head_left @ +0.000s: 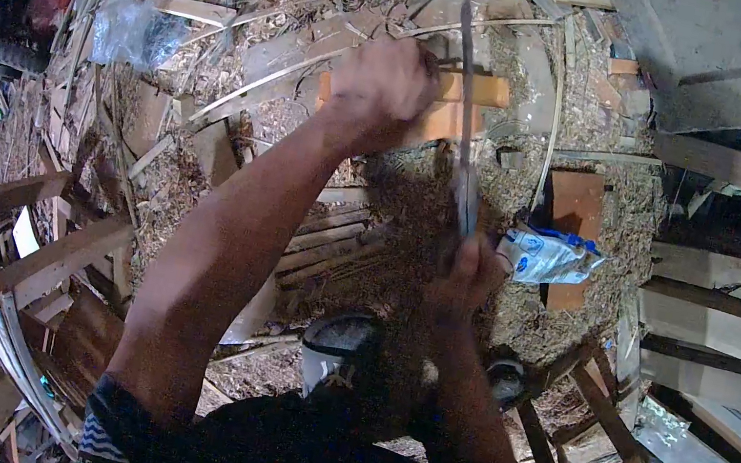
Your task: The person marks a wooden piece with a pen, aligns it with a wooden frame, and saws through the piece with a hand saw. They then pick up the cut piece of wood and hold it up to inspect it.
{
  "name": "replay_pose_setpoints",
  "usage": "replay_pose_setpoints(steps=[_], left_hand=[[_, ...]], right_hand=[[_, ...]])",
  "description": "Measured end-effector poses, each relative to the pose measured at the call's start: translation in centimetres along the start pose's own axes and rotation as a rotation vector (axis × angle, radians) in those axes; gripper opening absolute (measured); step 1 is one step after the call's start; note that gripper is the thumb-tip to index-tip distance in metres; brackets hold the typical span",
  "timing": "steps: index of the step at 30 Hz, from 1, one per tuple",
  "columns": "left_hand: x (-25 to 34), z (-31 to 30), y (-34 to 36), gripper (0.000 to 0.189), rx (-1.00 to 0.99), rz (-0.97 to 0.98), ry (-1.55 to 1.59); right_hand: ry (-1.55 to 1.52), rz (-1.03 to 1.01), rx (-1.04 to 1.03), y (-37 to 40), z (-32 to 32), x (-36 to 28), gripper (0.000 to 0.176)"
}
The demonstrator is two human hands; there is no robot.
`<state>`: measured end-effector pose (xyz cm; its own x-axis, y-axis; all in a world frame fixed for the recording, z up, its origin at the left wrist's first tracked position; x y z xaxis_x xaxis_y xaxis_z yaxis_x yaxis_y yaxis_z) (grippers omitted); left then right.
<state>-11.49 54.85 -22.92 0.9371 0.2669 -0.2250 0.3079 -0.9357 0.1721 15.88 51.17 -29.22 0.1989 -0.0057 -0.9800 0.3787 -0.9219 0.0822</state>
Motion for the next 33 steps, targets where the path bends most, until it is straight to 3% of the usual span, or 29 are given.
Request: replay_pose_setpoints(steps=[1, 3, 4, 6, 7, 9, 10, 12, 13, 15, 18, 19, 20, 21, 22, 24, 25, 27, 28, 29, 30, 31, 32, 33], left_hand=[[0.1, -0.1, -0.1, 0.024, 0.059, 0.010, -0.005], [0.4, -0.1, -0.2, 0.023, 0.103, -0.017, -0.016], [0.4, -0.4, 0.0, 0.023, 0.142, -0.050, -0.037], [0.5, -1.1, 0.5, 0.022, 0.100, -0.073, 0.025], [0.2, -1.5, 0.7, 0.022, 0.059, -0.101, 0.082], [-0.3, -1.4, 0.2, 0.027, -0.002, -0.025, 0.022], [0.0, -1.2, 0.0, 0.035, -0.059, 0.063, -0.032], [-0.1, -2.1, 0.4, 0.035, -0.037, -0.025, 0.073], [-0.4, -2.4, 0.6, 0.036, -0.017, -0.110, 0.185], [-0.5, -2.4, 0.4, 0.037, -0.035, -0.087, 0.199], [-0.7, -0.6, -0.7, 0.038, -0.107, -0.146, 0.271], [-1.1, 0.0, -0.9, 0.037, -0.159, -0.223, 0.337], [-1.2, 0.5, -0.8, 0.037, -0.159, -0.227, 0.338], [-0.8, 0.1, -0.6, 0.039, -0.101, -0.110, 0.204], [-0.2, -0.1, -0.2, 0.041, -0.050, 0.018, 0.065], [-0.2, -0.5, 0.4, 0.037, 0.033, -0.016, 0.073], [-0.2, -0.7, 0.5, 0.033, 0.122, -0.052, 0.092], [0.1, -0.1, 0.3, 0.025, 0.158, -0.046, 0.077], [0.1, -0.1, 0.3, 0.019, 0.189, -0.041, 0.056], [0.2, 0.0, -0.2, 0.019, 0.186, -0.037, 0.057], [-0.5, 0.6, -1.1, 0.019, 0.030, -0.183, 0.182], [-1.2, 1.4, -1.4, 0.020, -0.129, -0.330, 0.307], [-1.5, 0.9, -0.9, 0.020, -0.129, -0.334, 0.306], [-0.9, -0.2, -0.2, 0.023, -0.059, -0.154, 0.173]], right_hand=[[0.003, -0.003, -0.001, 1.3, -0.6, -0.6, 0.027], [0.112, -0.535, 0.063, 4.8, -1.9, -5.0, 0.028], [0.116, -0.534, 0.063, 4.6, -2.5, -5.2, 0.028], [-0.235, -0.008, -0.314, 3.4, -1.8, -2.7, 0.025], [-0.237, -0.008, -0.316, 2.0, 0.0, -2.8, 0.025], [-0.248, -0.300, 0.228, -1.4, 1.8, -4.0, 0.027], [-0.250, -0.296, 0.232, -1.1, 1.1, -3.3, 0.027], [0.214, -0.362, -0.001, -0.3, 0.6, -2.1, 0.029], [0.213, -0.362, -0.004, 1.0, -0.3, -2.6, 0.029], [0.520, -0.842, -0.024, 5.1, -1.2, -5.9, 0.032], [0.632, -0.899, 0.098, 6.3, -1.1, -4.3, 0.037], [0.632, -0.902, 0.099, 5.2, -0.5, -4.3, 0.037], [0.449, -0.693, 0.053, 2.7, -0.2, -3.1, 0.038], [0.266, -0.480, 0.006, 1.1, 0.0, -1.7, 0.039], [0.259, -0.467, 0.007, 1.8, -0.3, -1.2, 0.039], [0.565, -0.465, -0.222, 2.9, 0.2, 0.1, 0.039], [0.566, -0.469, -0.224, 3.5, 0.2, -1.7, 0.039], [0.668, -0.790, 0.088, 5.7, -0.7, -8.6, 0.030], [0.669, -0.786, 0.088, 6.1, -1.8, -7.7, 0.030], [0.248, -0.316, -0.105, 5.0, -3.8, -3.6, 0.030], [-0.176, 0.152, -0.280, 4.9, -4.0, 0.0, 0.031], [-0.174, 0.149, -0.279, 3.5, -2.0, -0.3, 0.031], [-0.117, -0.078, -0.084, 0.8, 0.5, -2.1, 0.031], [-0.062, -0.300, 0.114, -0.2, 1.4, -3.7, 0.031]])
Point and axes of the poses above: each hand's wrist, its own y-axis away from the middle knuckle, its own z-axis out of the palm, x = y × z, the point moved 6 cm from there along -y, towards the middle knuckle, and after that the axes turned 15 degrees about -y, right-handed, at the moved point
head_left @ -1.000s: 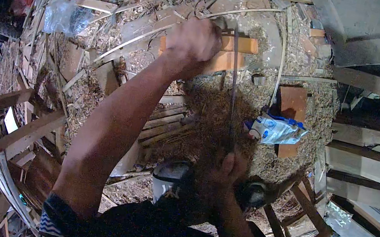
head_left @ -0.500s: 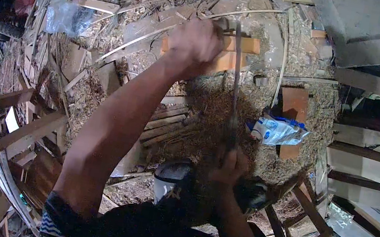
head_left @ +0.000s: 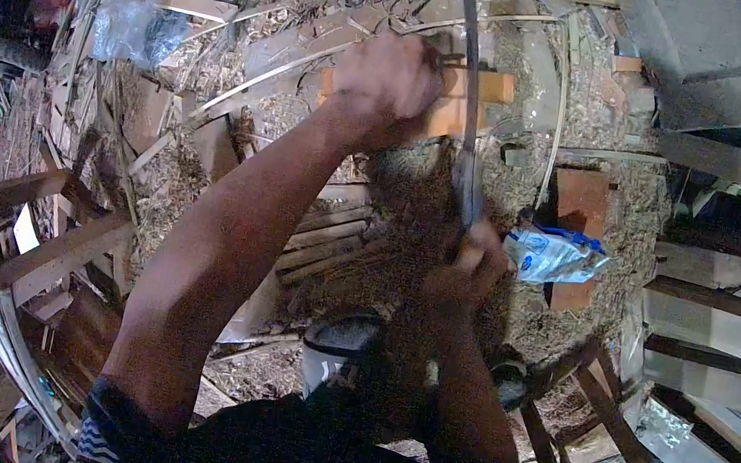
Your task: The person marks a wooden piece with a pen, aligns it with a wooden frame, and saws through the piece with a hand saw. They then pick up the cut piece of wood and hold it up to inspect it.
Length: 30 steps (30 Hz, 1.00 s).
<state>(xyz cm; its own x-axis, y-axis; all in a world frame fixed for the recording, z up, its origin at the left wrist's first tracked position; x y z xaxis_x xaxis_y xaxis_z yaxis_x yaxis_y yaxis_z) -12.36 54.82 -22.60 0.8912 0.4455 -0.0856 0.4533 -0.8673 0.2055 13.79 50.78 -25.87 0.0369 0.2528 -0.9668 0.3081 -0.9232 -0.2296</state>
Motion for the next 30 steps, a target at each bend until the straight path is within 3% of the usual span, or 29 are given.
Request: replay_pose_setpoints(steps=[1, 3, 4, 5, 6, 7, 9, 10, 11, 12, 13, 14, 15, 16, 17, 20, 21, 23, 25, 26, 28, 29, 30], left_hand=[[0.9, -0.6, 0.7, 0.026, 0.061, 0.187, -0.135], [0.8, -0.5, 0.7, 0.029, 0.065, 0.186, -0.151], [0.9, -0.2, 0.7, 0.033, 0.071, 0.184, -0.155], [1.1, 0.1, 0.1, 0.033, 0.074, 0.184, -0.152], [0.5, 1.0, -0.8, 0.032, 0.018, 0.056, -0.039], [-0.2, 1.4, -1.0, 0.031, -0.041, -0.072, 0.072], [0.1, 1.2, -0.4, 0.035, -0.045, -0.005, 0.041], [0.3, 0.5, -0.2, 0.039, -0.050, 0.059, 0.006], [0.3, -0.2, -0.4, 0.039, -0.050, 0.055, 0.006], [-0.3, -0.7, -0.8, 0.042, -0.155, -0.066, 0.136], [-0.6, -0.5, -0.7, 0.044, -0.262, -0.184, 0.262], [-0.3, -0.5, -0.2, 0.044, -0.267, -0.182, 0.255], [0.1, -1.2, 0.3, 0.038, -0.113, -0.096, 0.119], [0.5, -1.6, 0.8, 0.032, 0.034, -0.010, -0.014], [0.3, -0.8, 0.7, 0.032, 0.033, -0.010, -0.012], [0.6, 0.6, -0.4, 0.032, 0.096, 0.048, -0.035], [0.1, 1.1, -0.9, 0.033, 0.021, -0.049, 0.024], [-0.4, 1.2, -0.9, 0.034, -0.052, -0.146, 0.089], [0.4, 0.3, -0.2, 0.049, -0.106, 0.061, -0.001], [0.6, 0.0, -0.1, 0.049, -0.105, 0.060, -0.007], [-0.1, -0.1, -0.3, 0.044, -0.172, -0.128, 0.153], [-0.1, -0.3, -0.5, 0.044, -0.173, -0.127, 0.157], [0.0, -0.3, -0.7, 0.042, -0.189, -0.108, 0.183]], right_hand=[[-0.004, 0.006, 0.005, 0.1, -0.6, -0.1, 0.031], [0.233, 0.109, -0.193, 0.2, -1.0, 0.4, 0.029], [0.230, 0.110, -0.195, 0.8, -1.0, 0.3, 0.029], [0.404, -0.372, -0.018, 1.9, -1.8, -2.5, 0.029], [0.566, -0.854, 0.166, 4.5, -2.3, -4.8, 0.031], [0.568, -0.855, 0.164, 5.7, -3.1, -4.8, 0.031], [0.403, -0.408, -0.116, 5.8, -3.9, -2.3, 0.026], [0.402, -0.414, -0.116, 4.4, -2.9, -1.7, 0.026], [0.287, -0.244, -0.095, 2.0, -1.7, 0.6, 0.027], [0.171, -0.071, -0.072, 0.9, -1.1, 2.2, 0.027], [0.171, -0.063, -0.069, 1.0, -1.2, 1.7, 0.027], [0.197, 0.016, -0.079, 1.0, -1.3, 1.6, 0.029], [0.218, 0.089, -0.094, 0.6, -0.9, 1.5, 0.031], [0.212, 0.093, -0.099, 0.5, 0.8, 0.4, 0.031], [0.257, -0.306, 0.308, 1.1, 1.1, -3.2, 0.034], [0.179, -0.310, 0.371, 4.8, -4.4, -3.7, 0.040], [0.056, 0.085, 0.030, 5.2, -4.7, -1.1, 0.038], [0.086, 0.086, 0.049, 1.6, -1.8, -0.2, 0.036], [0.114, 0.099, 0.071, 0.6, -1.0, 0.2, 0.034], [0.099, 0.126, 0.074, 0.7, -0.9, 0.7, 0.034], [0.082, 0.151, 0.071, 1.8, -1.4, 2.8, 0.034], [0.131, -0.336, 0.177, 3.9, -3.3, 2.1, 0.034], [0.140, -0.336, 0.178, 3.6, -3.6, 1.9, 0.034]])
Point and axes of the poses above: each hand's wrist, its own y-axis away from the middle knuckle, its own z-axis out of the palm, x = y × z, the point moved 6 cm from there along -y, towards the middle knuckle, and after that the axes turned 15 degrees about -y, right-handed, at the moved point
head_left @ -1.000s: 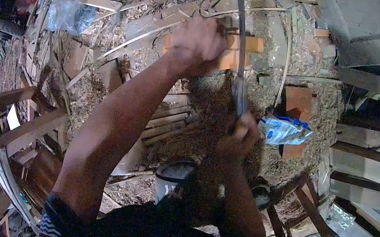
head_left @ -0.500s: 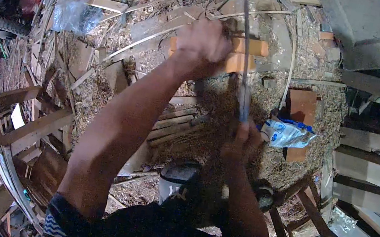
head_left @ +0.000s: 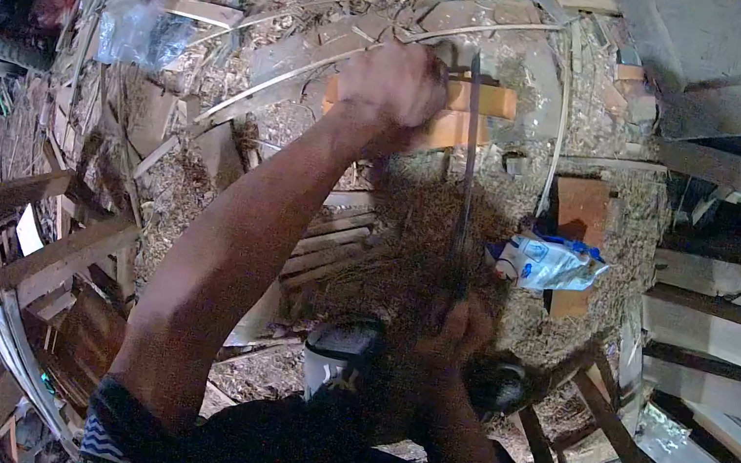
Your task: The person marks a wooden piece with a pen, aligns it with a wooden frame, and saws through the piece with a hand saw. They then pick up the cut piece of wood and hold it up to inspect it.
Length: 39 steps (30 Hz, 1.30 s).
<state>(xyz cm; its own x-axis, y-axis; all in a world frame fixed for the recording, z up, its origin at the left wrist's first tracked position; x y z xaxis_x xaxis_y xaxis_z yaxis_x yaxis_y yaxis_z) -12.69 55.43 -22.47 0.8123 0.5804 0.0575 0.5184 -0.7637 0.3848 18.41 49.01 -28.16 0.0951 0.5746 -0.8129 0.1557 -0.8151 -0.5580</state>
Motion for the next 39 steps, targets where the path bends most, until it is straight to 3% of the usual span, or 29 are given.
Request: replay_pose_setpoints(steps=[5, 6, 7, 9, 10, 12, 13, 15, 16, 18, 19, 21, 23, 25, 27, 28, 29, 30, 31, 33, 34, 35, 36, 37, 39], left_hand=[[0.0, 1.1, 0.5, 0.044, 0.056, 0.114, -0.060], [0.2, 0.8, 0.8, 0.044, 0.138, 0.147, -0.153], [0.6, 0.4, 1.0, 0.044, 0.220, 0.187, -0.247], [0.8, -0.3, 1.2, 0.043, 0.177, 0.113, -0.167], [0.4, -0.7, 1.5, 0.043, 0.127, 0.027, -0.081], [0.3, -1.1, 1.0, 0.043, 0.106, 0.014, -0.054], [0.3, -0.8, 0.7, 0.044, 0.078, 0.004, -0.031], [0.0, 0.5, 0.1, 0.043, 0.099, 0.038, -0.047], [0.2, 0.3, 0.1, 0.042, 0.127, 0.071, -0.068], [0.2, -0.4, 0.3, 0.047, 0.036, 0.002, 0.005], [0.0, -0.6, 0.7, 0.053, -0.058, -0.065, 0.076], [0.4, -1.2, 1.2, 0.054, -0.082, 0.017, -0.041], [0.7, -1.5, 1.4, 0.055, -0.094, 0.087, -0.152], [0.5, -2.3, 1.4, 0.028, 0.098, -0.037, 0.000], [0.0, 0.4, -0.1, 0.025, 0.149, -0.031, -0.035], [-0.3, 1.0, -0.4, 0.023, 0.204, -0.030, -0.074], [-0.2, 0.4, 0.0, 0.023, 0.202, -0.031, -0.073], [0.4, -0.5, 0.5, 0.025, 0.121, 0.026, -0.165], [0.8, -0.6, 0.9, 0.026, 0.037, 0.082, -0.256], [0.7, -0.3, 0.9, 0.032, 0.022, 0.133, -0.304], [0.9, -0.1, 0.7, 0.037, 0.010, 0.186, -0.352], [0.8, 0.6, 0.1, 0.037, 0.011, 0.182, -0.357], [0.0, 1.8, -0.8, 0.035, 0.049, 0.059, -0.268], [-0.4, 1.6, -0.9, 0.034, 0.087, -0.057, -0.177], [0.3, 1.0, -0.1, 0.033, 0.073, -0.011, -0.174]], right_hand=[[0.175, -0.024, -0.114, -4.1, 1.1, -2.7, 0.025], [-0.063, 0.722, -0.513, -2.5, 2.8, 0.9, 0.029], [-0.065, 0.724, -0.511, -2.1, 3.3, 0.8, 0.029], [0.113, 0.463, -0.344, -2.5, 4.2, -0.1, 0.030], [0.111, 0.464, -0.348, -2.1, 3.9, 0.1, 0.030], [0.463, -0.550, -0.052, -1.4, 1.5, -5.8, 0.022], [0.469, -0.552, -0.055, -0.9, 0.3, -6.8, 0.022], [0.441, -0.323, -0.287, -0.3, -0.8, -7.4, 0.034], [0.441, -0.327, -0.284, -0.7, -0.2, -7.1, 0.034], [-0.410, 0.739, -0.090, -0.8, 1.6, 0.1, 0.034], [-0.412, 0.742, -0.090, -2.8, 3.2, -0.1, 0.034], [-0.206, 0.699, -0.286, -7.7, 6.6, -2.1, 0.038], [-0.151, 0.596, -0.249, -5.1, 4.5, -1.9, 0.033], [-0.086, 0.488, -0.216, -2.6, 1.8, -2.4, 0.028], [0.437, -0.418, -0.143, -0.5, -0.2, -7.7, 0.015], [0.434, -0.417, -0.146, 1.3, -1.2, -6.0, 0.015], [0.240, -0.218, -0.294, 3.2, -2.4, -2.2, 0.021], [0.043, -0.021, -0.433, 4.3, -2.5, 0.2, 0.033], [0.043, -0.021, -0.437, 2.7, -0.7, 0.0, 0.033], [-0.224, 0.608, -0.215, -1.7, 4.3, 2.2, 0.041], [-0.227, 0.608, -0.211, -1.6, 3.7, 2.4, 0.041], [-0.136, 0.482, -0.338, -1.4, 3.2, 2.0, 0.041], [-0.044, 0.356, -0.465, -0.9, 2.8, 1.1, 0.041], [-0.044, 0.357, -0.466, -1.2, 2.4, -0.7, 0.041], [0.185, -0.274, -0.354, -2.4, 0.6, -8.0, 0.037]])
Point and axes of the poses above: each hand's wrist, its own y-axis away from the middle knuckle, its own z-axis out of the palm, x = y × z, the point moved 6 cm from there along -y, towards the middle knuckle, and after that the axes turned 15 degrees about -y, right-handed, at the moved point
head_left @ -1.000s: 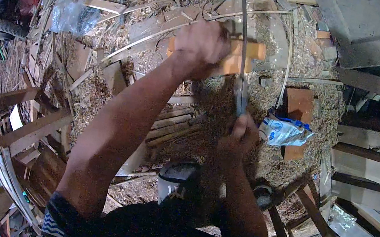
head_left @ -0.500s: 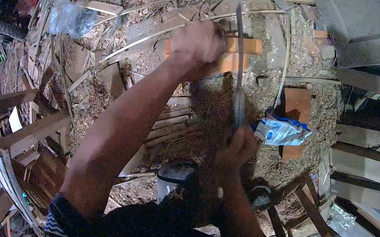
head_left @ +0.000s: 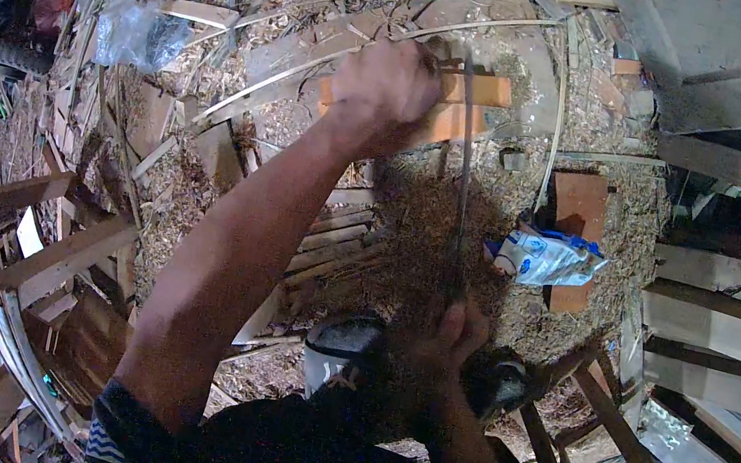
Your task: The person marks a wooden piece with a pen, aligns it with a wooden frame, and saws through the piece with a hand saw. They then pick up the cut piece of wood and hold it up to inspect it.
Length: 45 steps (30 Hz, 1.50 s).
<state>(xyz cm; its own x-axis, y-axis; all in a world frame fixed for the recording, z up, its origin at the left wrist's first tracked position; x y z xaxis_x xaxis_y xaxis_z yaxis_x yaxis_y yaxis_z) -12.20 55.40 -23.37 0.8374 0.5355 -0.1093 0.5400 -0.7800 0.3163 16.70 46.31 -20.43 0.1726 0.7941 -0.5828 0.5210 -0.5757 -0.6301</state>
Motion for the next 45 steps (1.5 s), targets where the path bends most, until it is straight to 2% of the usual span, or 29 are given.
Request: replay_pose_setpoints(steps=[4, 6, 7, 8, 9, 10, 12, 13, 15, 17, 18, 19, 20, 22, 24, 25, 27, 28, 30, 31, 33, 36, 37, 38, 39, 41, 42, 43, 45], left_hand=[[-0.5, -0.9, 0.0, 0.029, -0.111, -0.075, 0.113], [-0.4, -1.0, 0.6, 0.037, -0.054, 0.055, 0.028], [0.2, -1.4, 0.9, 0.046, 0.011, 0.193, -0.060], [0.5, -1.4, 1.0, 0.046, 0.011, 0.196, -0.065], [0.4, -1.5, 1.1, 0.035, 0.030, 0.123, -0.042], [0.0, -1.5, 1.2, 0.026, 0.046, 0.048, -0.016], [0.0, -1.1, 0.9, 0.026, 0.072, 0.056, -0.018], [0.0, -1.1, 0.8, 0.026, 0.098, 0.063, -0.023], [-0.3, -1.2, 0.1, 0.026, 0.028, -0.036, 0.095], [-1.0, -1.0, 0.0, 0.026, -0.044, -0.139, 0.208], [-0.9, -0.8, 0.1, 0.039, -0.063, -0.111, 0.213], [-0.8, -0.8, 0.2, 0.056, -0.080, -0.079, 0.215], [-0.7, -1.1, 0.8, 0.056, -0.083, -0.072, 0.208], [0.2, -2.9, 2.2, 0.023, 0.049, 0.099, -0.038], [0.3, -3.7, 1.7, 0.023, -0.015, 0.063, 0.017], [0.3, -3.5, 1.5, 0.024, -0.082, 0.030, 0.072], [0.2, -1.1, 0.5, 0.024, -0.058, 0.071, 0.014], [0.4, -0.5, 0.2, 0.024, -0.022, 0.112, -0.047], [0.5, -1.2, 1.1, 0.024, 0.074, 0.117, -0.069], [0.7, -1.8, 1.7, 0.025, 0.165, 0.123, -0.092], [0.7, -3.2, 1.9, 0.025, 0.062, 0.111, -0.025], [0.3, -2.9, 1.1, 0.026, -0.031, 0.088, 0.043], [0.4, -2.7, 0.9, 0.027, -0.022, 0.088, 0.047], [0.6, -2.6, 0.9, 0.027, -0.024, 0.089, 0.049], [0.6, -2.6, 1.0, 0.027, 0.016, 0.077, 0.015], [0.6, -3.0, 1.2, 0.027, 0.059, 0.068, -0.017], [0.3, -2.9, 1.0, 0.036, -0.023, 0.057, 0.010], [0.0, -2.6, 1.1, 0.044, -0.107, 0.041, 0.036], [0.4, -2.8, 2.0, 0.036, -0.005, 0.096, -0.012]], right_hand=[[-0.073, 0.143, -0.236, 2.3, 1.4, 2.6, 0.036], [-0.357, 0.566, 0.079, -0.5, 4.1, 5.9, 0.033], [-0.356, 0.571, 0.083, -0.5, 4.1, 6.1, 0.033], [-0.163, 0.354, -0.008, -1.3, 3.9, 5.5, 0.032], [0.026, 0.133, -0.101, -1.7, 3.9, 4.8, 0.031], [0.021, 0.134, -0.103, -1.7, 2.1, 5.1, 0.031], [-0.904, 0.421, -0.421, 0.1, -0.7, 4.6, 0.029], [-0.900, 0.421, -0.424, 3.2, -0.9, 4.1, 0.029], [-0.274, 0.529, -0.001, 10.5, -1.7, 6.1, 0.033], [-0.172, 0.446, -0.014, 2.5, 2.1, 5.4, 0.032], [-0.070, 0.372, -0.026, -1.4, 3.4, 5.1, 0.031], [-0.071, 0.378, -0.023, -2.9, 3.8, 5.4, 0.031], [-0.232, 0.545, -0.043, -3.7, 4.4, 6.4, 0.032], [-0.399, 0.709, -0.063, -1.9, 4.2, 7.4, 0.035], [0.182, -0.005, -0.125, 2.8, 1.0, 4.1, 0.031], [0.186, -0.004, -0.127, 4.0, 0.9, 3.7, 0.031], [0.150, -0.066, 0.266, 6.2, -0.9, 1.8, 0.026], [0.151, -0.066, 0.268, 4.5, -0.9, 1.4, 0.026], [-0.626, 1.063, 0.007, 0.9, 3.1, 6.6, 0.027], [-0.630, 1.060, 0.006, -0.6, 4.8, 7.5, 0.027], [-0.466, 0.577, 0.293, -4.4, 5.1, 7.2, 0.022], [-0.584, 0.935, 0.335, 5.1, 2.9, 7.4, 0.020], [-0.581, 0.934, 0.336, 7.4, 2.6, 7.5, 0.020], [-0.430, 0.571, 0.456, 8.6, 0.7, 6.1, 0.020], [-0.430, 0.573, 0.452, 7.9, 0.3, 6.1, 0.020], [-0.014, 0.084, 0.276, 2.7, -0.5, 2.6, 0.015], [0.241, -0.039, -0.004, -0.2, 1.4, 2.2, 0.012], [0.235, -0.043, -0.005, -0.9, 3.1, 3.6, 0.012], [-0.414, 0.527, 0.126, -1.1, 5.7, 8.7, 0.026]])
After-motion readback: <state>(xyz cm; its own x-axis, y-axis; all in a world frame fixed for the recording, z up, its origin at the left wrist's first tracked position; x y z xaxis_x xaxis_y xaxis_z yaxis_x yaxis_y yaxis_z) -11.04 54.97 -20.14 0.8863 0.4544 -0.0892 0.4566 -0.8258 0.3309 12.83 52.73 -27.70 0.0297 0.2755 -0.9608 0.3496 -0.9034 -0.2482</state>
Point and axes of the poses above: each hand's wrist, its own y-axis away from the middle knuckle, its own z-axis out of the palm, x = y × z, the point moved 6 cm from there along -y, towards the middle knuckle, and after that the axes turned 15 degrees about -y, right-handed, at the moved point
